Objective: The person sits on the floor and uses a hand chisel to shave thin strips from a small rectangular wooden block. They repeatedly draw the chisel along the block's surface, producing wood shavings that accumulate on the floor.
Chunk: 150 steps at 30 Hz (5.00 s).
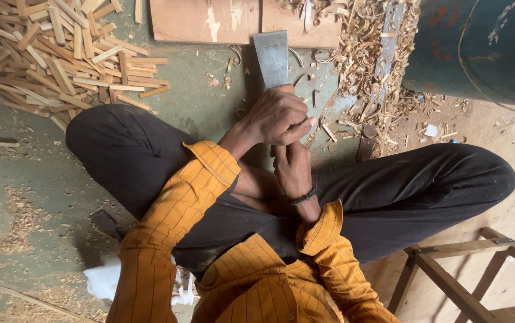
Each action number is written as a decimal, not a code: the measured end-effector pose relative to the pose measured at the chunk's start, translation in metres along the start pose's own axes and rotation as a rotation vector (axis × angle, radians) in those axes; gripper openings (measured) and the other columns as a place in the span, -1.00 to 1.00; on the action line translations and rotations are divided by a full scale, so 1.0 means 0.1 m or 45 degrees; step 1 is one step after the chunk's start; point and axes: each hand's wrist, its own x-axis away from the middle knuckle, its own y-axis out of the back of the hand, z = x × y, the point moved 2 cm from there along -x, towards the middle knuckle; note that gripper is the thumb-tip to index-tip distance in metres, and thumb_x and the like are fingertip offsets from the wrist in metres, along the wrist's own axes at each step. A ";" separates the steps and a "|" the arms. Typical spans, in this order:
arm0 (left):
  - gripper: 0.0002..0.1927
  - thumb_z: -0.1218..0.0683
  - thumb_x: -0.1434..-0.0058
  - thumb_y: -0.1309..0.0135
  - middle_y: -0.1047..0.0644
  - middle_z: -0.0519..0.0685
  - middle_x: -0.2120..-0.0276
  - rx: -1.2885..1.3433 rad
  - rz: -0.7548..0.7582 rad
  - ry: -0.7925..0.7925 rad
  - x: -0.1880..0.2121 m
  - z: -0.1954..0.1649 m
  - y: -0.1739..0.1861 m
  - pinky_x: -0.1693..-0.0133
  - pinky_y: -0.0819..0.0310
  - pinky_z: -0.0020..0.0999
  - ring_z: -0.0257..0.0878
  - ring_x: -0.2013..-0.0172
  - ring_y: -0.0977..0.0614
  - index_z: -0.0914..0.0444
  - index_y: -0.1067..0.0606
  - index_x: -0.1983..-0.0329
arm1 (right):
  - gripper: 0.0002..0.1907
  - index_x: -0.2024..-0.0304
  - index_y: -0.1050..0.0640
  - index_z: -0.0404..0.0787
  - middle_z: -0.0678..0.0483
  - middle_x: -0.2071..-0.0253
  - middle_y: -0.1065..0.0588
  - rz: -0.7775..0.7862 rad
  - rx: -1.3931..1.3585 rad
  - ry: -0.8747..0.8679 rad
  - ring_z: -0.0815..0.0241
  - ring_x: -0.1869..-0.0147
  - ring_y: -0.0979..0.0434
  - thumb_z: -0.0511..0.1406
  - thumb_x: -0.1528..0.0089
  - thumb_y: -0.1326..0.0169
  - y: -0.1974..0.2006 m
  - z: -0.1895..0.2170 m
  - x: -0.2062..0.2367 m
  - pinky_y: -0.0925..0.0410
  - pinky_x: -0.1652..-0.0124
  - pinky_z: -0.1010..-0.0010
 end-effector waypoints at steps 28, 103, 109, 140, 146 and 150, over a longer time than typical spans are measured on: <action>-0.49 0.03 -0.30 -0.06 -0.31 -0.07 0.77 -0.016 -0.002 0.015 0.10 0.13 -0.16 0.32 -0.25 -0.18 -0.12 0.68 -0.24 0.18 -0.33 0.80 | -0.65 0.34 -0.52 -0.38 -0.05 0.58 -0.49 -0.040 0.057 0.019 0.15 0.55 -0.51 -0.23 -0.40 0.06 -0.03 -0.11 0.00 -0.35 0.50 0.28; -0.50 0.01 -0.25 -0.08 -0.32 -0.09 0.79 -0.055 0.091 0.011 -0.03 0.06 -0.05 0.31 -0.27 -0.16 -0.12 0.70 -0.28 0.15 -0.35 0.84 | -0.77 0.23 -0.50 -0.43 -0.17 0.45 -0.53 -0.049 0.052 0.151 -0.05 0.44 -0.57 -0.33 -0.39 0.03 0.06 0.14 0.06 -0.39 0.39 0.18; -0.51 0.01 -0.25 -0.10 -0.33 -0.07 0.78 -0.048 0.083 0.026 -0.03 0.05 -0.05 0.30 -0.29 -0.16 -0.10 0.69 -0.30 0.18 -0.37 0.82 | -0.76 0.25 -0.51 -0.42 -0.19 0.46 -0.53 -0.071 0.082 0.096 -0.08 0.44 -0.57 -0.32 -0.39 0.02 0.04 0.12 0.05 -0.38 0.40 0.15; -0.46 0.03 -0.27 -0.09 -0.19 -0.14 0.90 -0.268 0.109 0.039 -0.27 0.71 0.06 0.33 -0.34 -0.21 -0.23 0.77 -0.09 0.08 -0.30 0.85 | -0.69 -0.10 -0.47 -0.36 -0.29 0.35 -0.55 -0.254 0.124 0.379 -0.24 0.32 -0.58 -0.24 -0.46 0.09 -0.34 0.06 -0.54 -0.38 0.35 0.10; -0.85 0.15 -0.31 -0.11 -0.58 -0.03 0.33 -0.393 -0.503 -0.313 -0.37 0.08 0.47 0.02 -0.44 -0.18 -0.18 0.22 -0.61 0.20 -0.51 0.41 | -0.67 -0.20 -0.27 -0.24 0.19 0.49 -0.30 0.245 -1.689 -0.382 0.49 0.67 -0.10 -0.15 -0.53 0.20 0.01 0.15 -0.16 0.00 0.74 0.70; -0.89 0.31 -0.26 -0.08 -0.55 0.08 0.12 -0.470 -0.603 0.203 -0.27 0.03 0.83 -0.02 -0.46 -0.15 0.00 0.06 -0.58 0.31 -0.54 0.17 | -0.34 -0.58 0.12 0.22 0.19 0.52 -0.25 0.169 -1.342 -0.100 0.46 0.66 -0.03 -0.16 -0.47 0.26 0.48 0.36 0.22 -0.01 0.70 0.67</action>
